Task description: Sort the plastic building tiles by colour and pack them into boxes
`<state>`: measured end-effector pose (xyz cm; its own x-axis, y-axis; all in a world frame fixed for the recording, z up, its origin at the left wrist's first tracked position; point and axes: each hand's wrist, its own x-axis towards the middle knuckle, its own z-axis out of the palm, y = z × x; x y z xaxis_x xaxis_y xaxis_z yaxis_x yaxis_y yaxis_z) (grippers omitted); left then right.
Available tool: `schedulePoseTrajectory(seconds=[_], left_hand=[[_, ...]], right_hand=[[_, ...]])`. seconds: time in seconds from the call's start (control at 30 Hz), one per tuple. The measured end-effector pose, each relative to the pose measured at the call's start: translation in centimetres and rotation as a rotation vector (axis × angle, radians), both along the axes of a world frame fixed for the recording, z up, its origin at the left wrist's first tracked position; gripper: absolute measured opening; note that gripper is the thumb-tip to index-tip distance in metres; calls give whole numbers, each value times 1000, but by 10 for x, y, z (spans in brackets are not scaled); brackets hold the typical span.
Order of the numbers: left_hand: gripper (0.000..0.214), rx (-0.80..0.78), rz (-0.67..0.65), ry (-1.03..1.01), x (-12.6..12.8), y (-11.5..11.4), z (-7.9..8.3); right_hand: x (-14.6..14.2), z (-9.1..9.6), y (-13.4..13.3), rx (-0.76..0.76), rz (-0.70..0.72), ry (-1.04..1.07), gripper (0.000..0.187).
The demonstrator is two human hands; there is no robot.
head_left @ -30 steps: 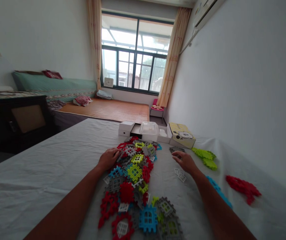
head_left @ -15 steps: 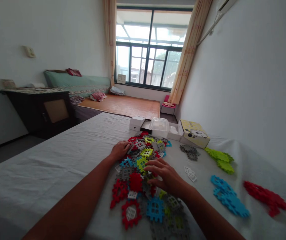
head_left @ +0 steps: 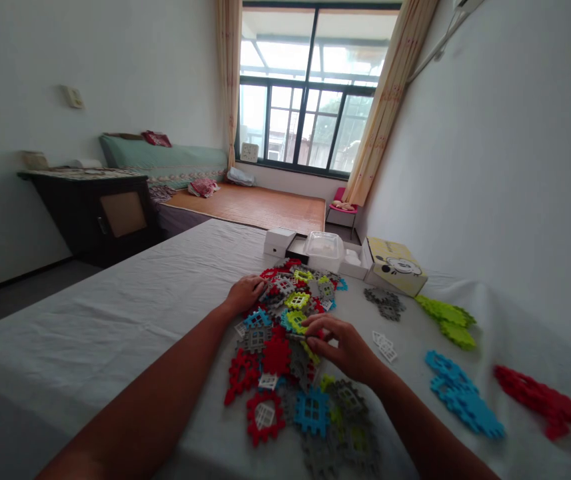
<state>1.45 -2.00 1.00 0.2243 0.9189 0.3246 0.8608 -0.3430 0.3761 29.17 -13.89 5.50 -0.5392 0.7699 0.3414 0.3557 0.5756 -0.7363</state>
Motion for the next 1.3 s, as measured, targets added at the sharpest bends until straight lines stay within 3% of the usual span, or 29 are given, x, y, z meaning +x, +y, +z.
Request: schedulePoseTrajectory(seconds=[0.1, 0.3, 0.37, 0.47, 0.53, 0.63, 0.77, 0.87, 1.03, 1.2, 1.3], left_hand=[[31, -6, 4, -7, 1, -1, 1], [33, -17, 5, -18, 0, -1, 2], [33, -19, 2, -15, 0, 0, 1], [35, -5, -9, -6, -2, 2, -1], [36, -2, -12, -8, -3, 4, -2], [35, -13, -7, -14, -3, 5, -4], [36, -1, -10, -8, -4, 6, -5], [36, 20, -20, 10, -4, 7, -4], [36, 8, -20, -8, -4, 6, -4], [39, 11, 5, -32, -2, 3, -2], [45, 66, 8, -121, 3, 0, 0]], right_hand=[[2, -8, 5, 56, -80, -26, 16], [3, -4, 2, 421, -64, -147, 21], [1, 2, -1, 425, -71, -90, 20], [6, 5, 6, 279, -131, 23, 18], [23, -2, 21, 134, -257, 108, 25], [70, -21, 52, -17, -549, 180, 41], [143, -46, 81, 23, -927, -31, 40], [175, -52, 85, 81, -1061, -159, 35], [180, -51, 82, 111, -1105, -223, 35], [161, -57, 82, 178, -831, -413, 27], [140, -49, 77, 229, -826, -411, 29]])
